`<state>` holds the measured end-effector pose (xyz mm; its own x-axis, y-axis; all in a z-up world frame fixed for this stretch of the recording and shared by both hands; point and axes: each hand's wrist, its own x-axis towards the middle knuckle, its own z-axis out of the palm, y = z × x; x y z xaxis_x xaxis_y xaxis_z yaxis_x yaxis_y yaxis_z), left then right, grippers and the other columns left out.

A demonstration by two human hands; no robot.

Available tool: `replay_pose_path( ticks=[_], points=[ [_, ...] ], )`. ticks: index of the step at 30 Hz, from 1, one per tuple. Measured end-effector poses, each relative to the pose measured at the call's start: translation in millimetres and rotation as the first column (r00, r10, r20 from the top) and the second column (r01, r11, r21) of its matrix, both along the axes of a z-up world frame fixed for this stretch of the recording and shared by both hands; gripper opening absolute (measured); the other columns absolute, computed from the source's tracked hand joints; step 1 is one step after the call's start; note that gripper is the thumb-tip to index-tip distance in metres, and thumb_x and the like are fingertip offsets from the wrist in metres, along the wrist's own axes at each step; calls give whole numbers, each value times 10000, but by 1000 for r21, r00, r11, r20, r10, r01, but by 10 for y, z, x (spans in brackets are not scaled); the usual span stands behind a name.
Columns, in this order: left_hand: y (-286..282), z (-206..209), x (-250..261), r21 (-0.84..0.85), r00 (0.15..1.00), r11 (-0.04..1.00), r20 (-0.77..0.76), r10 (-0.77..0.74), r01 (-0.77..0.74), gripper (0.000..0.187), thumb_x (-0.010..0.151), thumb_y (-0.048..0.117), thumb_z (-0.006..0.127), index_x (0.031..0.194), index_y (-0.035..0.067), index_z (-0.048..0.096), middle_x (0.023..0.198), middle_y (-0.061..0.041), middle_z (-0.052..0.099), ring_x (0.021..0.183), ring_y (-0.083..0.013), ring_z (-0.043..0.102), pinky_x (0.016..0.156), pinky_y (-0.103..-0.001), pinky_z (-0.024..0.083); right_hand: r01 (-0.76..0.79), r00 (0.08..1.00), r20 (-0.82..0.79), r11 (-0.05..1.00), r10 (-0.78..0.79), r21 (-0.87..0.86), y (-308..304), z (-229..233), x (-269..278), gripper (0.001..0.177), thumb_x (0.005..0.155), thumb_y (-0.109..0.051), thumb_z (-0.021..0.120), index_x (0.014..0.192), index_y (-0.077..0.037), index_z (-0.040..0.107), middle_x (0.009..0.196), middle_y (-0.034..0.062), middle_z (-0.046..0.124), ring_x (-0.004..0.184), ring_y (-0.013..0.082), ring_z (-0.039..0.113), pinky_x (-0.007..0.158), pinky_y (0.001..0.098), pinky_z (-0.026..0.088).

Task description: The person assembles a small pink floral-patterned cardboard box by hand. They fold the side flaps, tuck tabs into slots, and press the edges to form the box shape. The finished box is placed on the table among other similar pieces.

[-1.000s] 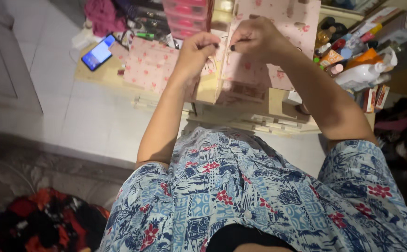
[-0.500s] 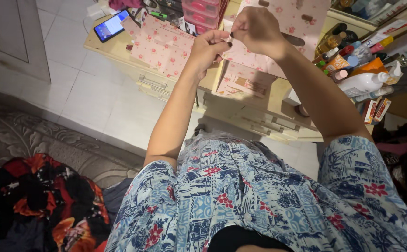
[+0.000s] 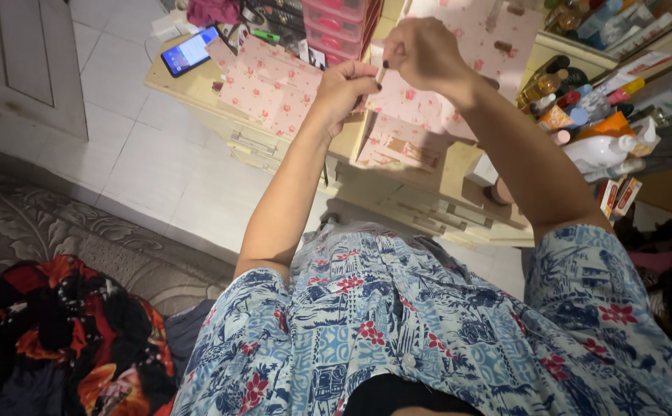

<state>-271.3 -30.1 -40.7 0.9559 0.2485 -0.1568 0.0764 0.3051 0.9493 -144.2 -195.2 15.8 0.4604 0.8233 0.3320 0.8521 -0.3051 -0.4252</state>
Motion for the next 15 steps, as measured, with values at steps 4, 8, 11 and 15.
replay_pose_path(
  ticks=[4, 8, 11, 15],
  points=[
    [176, -63, 39, 66, 995, 993, -20, -94, 95, 213, 809, 6, 736, 1017, 52, 736, 821, -14, 702, 625, -52, 613, 531, -212, 472, 26, 984, -173, 998, -34, -52, 10, 60, 16, 62, 841, -51, 788, 902, -54, 793, 886, 125, 748, 752, 235, 713, 669, 373, 544],
    [552, -103, 556, 254, 975, 949, 168, 145, -185, 134, 818, 38, 706, 925, 72, 778, 780, -41, 737, 632, -125, 671, 542, -276, 527, -26, 920, -382, 985, 91, 170, -119, 142, -37, 49, 896, 20, 736, 932, 0, 762, 929, 102, 774, 833, 159, 710, 740, 330, 566],
    [963, -41, 1166, 711, 815, 402, 534, 225, -577, 96, 862, 151, 719, 885, 120, 807, 831, -53, 764, 739, -247, 730, 660, -373, 551, 62, 883, -469, 983, 25, 170, -321, 285, -61, 71, 906, 25, 720, 971, 6, 741, 949, 87, 753, 793, 136, 689, 679, 308, 561],
    [1279, 35, 1831, 664, 656, -107, 747, 102, -740, 78, 720, 170, 756, 787, 137, 779, 859, -107, 743, 863, -388, 683, 727, -489, 547, 175, 849, -528, 957, -26, 233, -618, 508, -42, 144, 902, 33, 721, 1037, -9, 750, 960, 60, 707, 794, 97, 656, 667, 265, 523]
  ],
)
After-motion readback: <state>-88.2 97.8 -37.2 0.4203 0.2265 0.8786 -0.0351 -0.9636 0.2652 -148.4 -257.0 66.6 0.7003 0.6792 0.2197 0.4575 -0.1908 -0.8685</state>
